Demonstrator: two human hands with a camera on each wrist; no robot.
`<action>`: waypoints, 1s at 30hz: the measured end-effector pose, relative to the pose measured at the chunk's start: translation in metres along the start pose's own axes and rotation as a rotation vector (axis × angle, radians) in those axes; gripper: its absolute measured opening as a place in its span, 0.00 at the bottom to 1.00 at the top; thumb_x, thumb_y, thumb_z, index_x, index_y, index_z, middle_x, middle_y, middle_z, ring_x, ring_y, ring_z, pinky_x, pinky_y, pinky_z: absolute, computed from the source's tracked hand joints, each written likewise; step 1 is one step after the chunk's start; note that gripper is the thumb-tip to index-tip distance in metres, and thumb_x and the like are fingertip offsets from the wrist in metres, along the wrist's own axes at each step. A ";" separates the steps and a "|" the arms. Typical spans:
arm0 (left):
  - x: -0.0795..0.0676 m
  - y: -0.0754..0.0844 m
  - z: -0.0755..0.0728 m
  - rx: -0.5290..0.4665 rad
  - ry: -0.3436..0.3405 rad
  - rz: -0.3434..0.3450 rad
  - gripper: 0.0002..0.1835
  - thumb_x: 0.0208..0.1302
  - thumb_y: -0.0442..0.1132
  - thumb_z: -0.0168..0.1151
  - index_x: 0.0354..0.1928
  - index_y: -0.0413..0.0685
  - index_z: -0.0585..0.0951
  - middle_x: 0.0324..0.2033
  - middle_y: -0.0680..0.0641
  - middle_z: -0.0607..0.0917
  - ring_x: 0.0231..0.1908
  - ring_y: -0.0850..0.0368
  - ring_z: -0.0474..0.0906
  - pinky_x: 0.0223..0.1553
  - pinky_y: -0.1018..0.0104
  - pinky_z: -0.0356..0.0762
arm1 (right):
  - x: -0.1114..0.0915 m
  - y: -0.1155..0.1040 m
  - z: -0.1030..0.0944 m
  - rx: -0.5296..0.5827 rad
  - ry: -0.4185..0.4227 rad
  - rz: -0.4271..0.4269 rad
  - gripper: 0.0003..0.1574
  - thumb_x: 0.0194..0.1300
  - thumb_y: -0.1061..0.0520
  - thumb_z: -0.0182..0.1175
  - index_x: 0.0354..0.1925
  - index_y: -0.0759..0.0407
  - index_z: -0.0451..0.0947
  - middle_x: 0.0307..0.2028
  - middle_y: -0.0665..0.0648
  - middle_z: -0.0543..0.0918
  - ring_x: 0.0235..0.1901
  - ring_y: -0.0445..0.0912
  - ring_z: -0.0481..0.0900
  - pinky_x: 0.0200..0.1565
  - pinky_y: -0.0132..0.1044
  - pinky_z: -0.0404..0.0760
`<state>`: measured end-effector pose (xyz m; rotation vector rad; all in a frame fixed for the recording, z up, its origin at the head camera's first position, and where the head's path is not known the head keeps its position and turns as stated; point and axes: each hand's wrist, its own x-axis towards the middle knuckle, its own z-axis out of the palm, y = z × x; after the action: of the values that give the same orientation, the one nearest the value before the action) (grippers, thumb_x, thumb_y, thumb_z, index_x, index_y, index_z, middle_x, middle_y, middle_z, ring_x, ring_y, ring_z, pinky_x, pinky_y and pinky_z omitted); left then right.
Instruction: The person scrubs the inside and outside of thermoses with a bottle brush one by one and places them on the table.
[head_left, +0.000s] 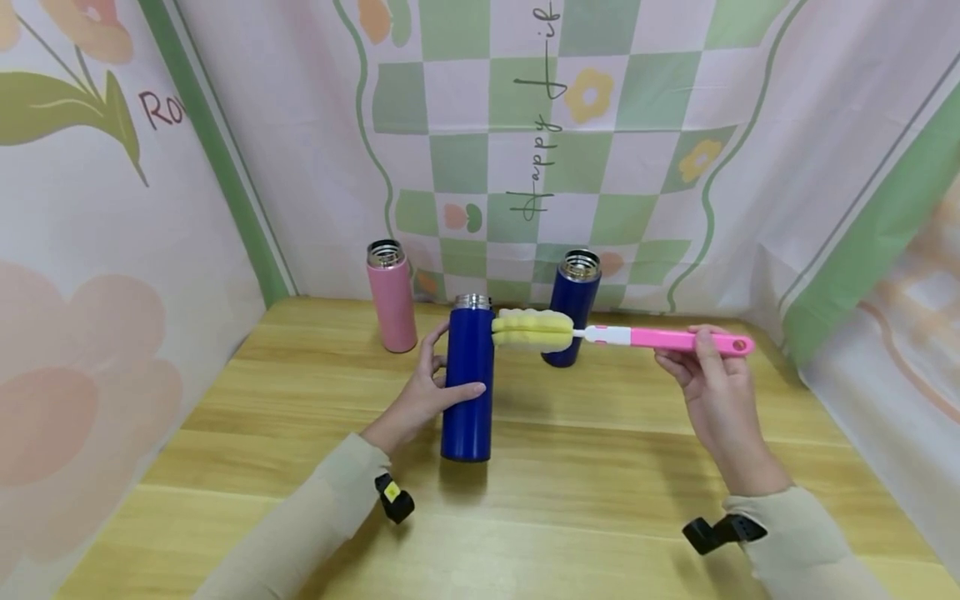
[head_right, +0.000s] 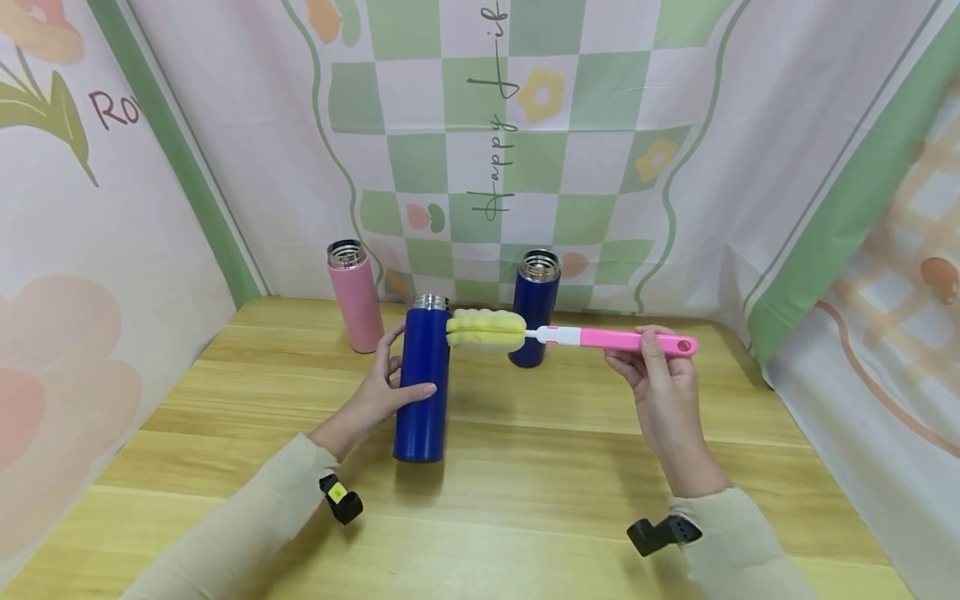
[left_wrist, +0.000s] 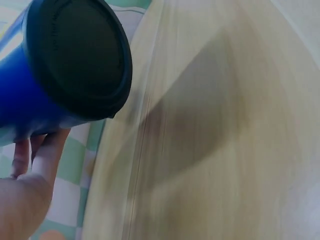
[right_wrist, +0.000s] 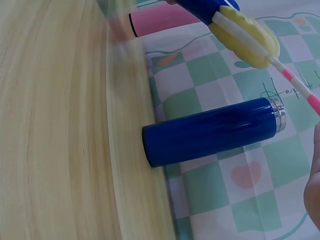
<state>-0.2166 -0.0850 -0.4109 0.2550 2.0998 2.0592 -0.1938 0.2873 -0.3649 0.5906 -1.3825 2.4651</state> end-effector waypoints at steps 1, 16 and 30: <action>0.000 0.000 0.000 0.003 -0.003 0.003 0.56 0.55 0.45 0.78 0.75 0.85 0.48 0.58 0.40 0.72 0.55 0.41 0.77 0.55 0.41 0.74 | 0.000 0.000 0.000 0.003 0.002 -0.003 0.13 0.79 0.60 0.44 0.51 0.72 0.67 0.44 0.65 0.80 0.43 0.50 0.85 0.51 0.39 0.78; -0.001 0.000 -0.003 0.021 -0.014 0.001 0.53 0.56 0.47 0.77 0.74 0.84 0.51 0.64 0.39 0.72 0.60 0.39 0.75 0.55 0.40 0.75 | 0.001 0.002 0.006 0.088 0.031 -0.053 0.12 0.79 0.62 0.45 0.51 0.72 0.69 0.44 0.67 0.81 0.42 0.53 0.85 0.50 0.40 0.78; -0.004 0.003 -0.003 -0.006 -0.011 -0.001 0.53 0.59 0.45 0.74 0.75 0.84 0.49 0.60 0.40 0.72 0.56 0.42 0.78 0.55 0.44 0.76 | 0.001 0.001 0.007 0.033 0.066 0.051 0.13 0.79 0.58 0.46 0.49 0.69 0.71 0.43 0.63 0.81 0.43 0.50 0.85 0.49 0.37 0.81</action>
<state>-0.2139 -0.0891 -0.4083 0.2634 2.0862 2.0589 -0.1937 0.2809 -0.3617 0.4827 -1.3505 2.5281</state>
